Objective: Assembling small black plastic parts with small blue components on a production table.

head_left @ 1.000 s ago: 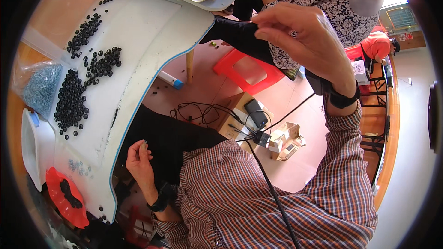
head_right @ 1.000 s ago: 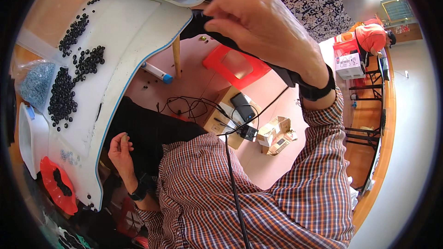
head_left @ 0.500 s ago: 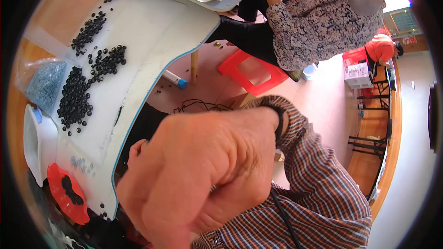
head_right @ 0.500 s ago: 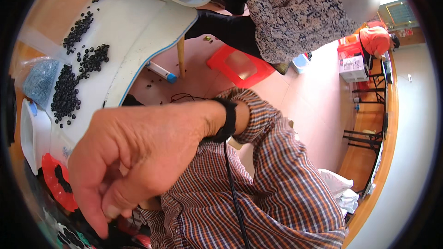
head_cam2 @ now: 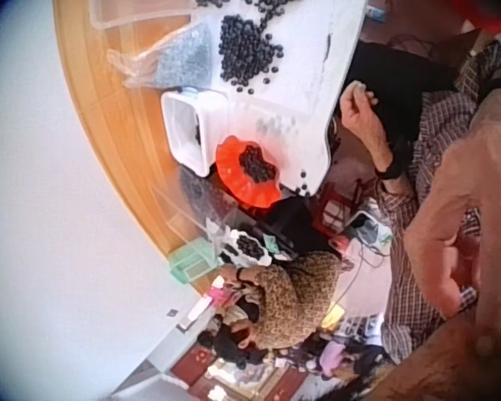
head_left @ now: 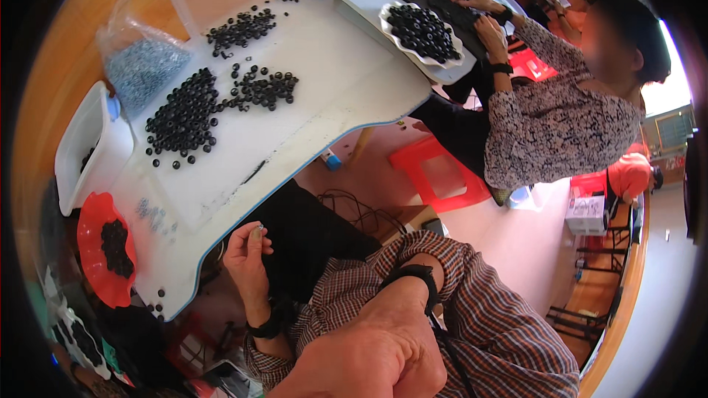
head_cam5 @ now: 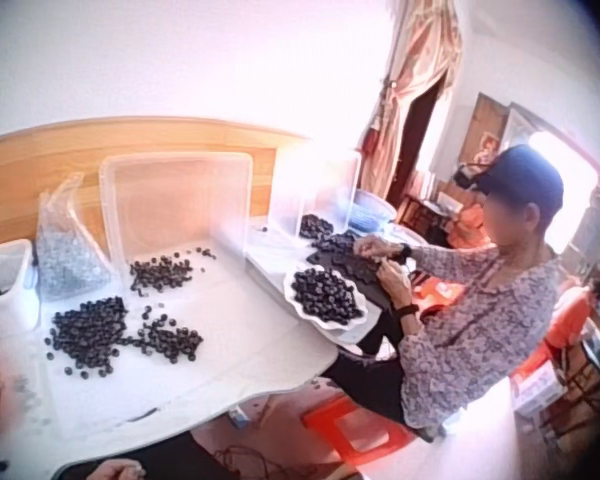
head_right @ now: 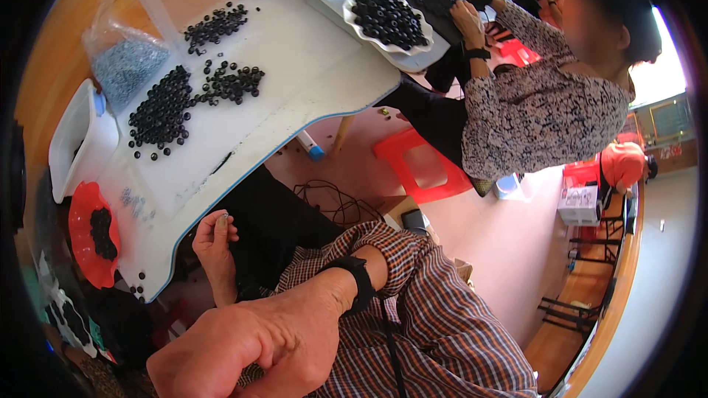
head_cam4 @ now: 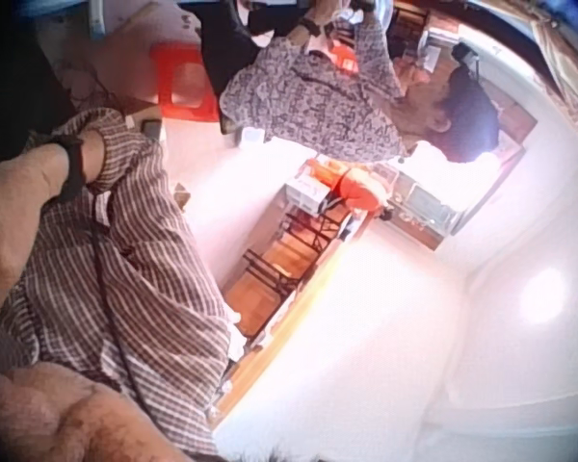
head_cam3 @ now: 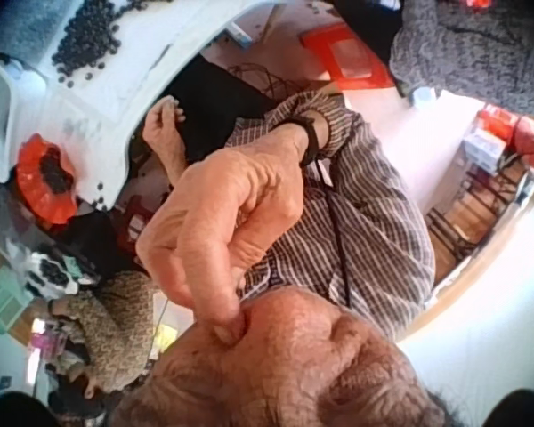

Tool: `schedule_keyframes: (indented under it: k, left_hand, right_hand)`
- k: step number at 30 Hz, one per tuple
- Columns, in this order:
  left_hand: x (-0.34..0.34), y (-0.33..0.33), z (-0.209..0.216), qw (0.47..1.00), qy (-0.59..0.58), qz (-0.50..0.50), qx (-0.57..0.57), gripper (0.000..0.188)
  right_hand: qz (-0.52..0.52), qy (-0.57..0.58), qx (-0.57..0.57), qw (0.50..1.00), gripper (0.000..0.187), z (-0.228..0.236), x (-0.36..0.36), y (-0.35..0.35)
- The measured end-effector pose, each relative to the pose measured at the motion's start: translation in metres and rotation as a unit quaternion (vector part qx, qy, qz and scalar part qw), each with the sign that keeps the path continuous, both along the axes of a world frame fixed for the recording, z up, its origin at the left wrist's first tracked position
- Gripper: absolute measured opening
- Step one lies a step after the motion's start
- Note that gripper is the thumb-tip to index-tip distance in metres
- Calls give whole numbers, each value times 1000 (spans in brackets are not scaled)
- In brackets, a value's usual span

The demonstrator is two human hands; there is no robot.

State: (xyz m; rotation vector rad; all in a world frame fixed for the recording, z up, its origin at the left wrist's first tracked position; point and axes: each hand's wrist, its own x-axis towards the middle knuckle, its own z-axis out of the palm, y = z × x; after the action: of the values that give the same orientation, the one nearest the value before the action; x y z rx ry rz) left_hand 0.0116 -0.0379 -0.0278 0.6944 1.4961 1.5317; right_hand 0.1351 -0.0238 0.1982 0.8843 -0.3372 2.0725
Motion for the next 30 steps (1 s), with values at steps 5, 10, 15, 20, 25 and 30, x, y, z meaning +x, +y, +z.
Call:
schedule_keyframes:
  k: [5,10,15,20,25,30]
  left_hand:
    - [-6,0,7,999,-40,24,16,13]
    - [-15,1,20,983,-162,28,85,16]
    - [-24,0,36,964,-242,43,105,17]
    - [-25,8,37,950,-273,22,150,17]
    - [-26,10,36,979,-166,31,118,15]
    - [-25,12,37,991,-79,49,95,14]
  right_hand:
    - [-57,-28,122,991,26,-14,-17,4]
    - [-92,-255,371,888,11,-27,-6,37]
    - [-73,-633,213,741,12,-79,-3,60]
    - [-208,-711,204,640,15,-143,-18,75]
    - [-209,-728,219,615,17,-152,-30,78]
    - [-216,-725,224,615,15,-159,-35,79]
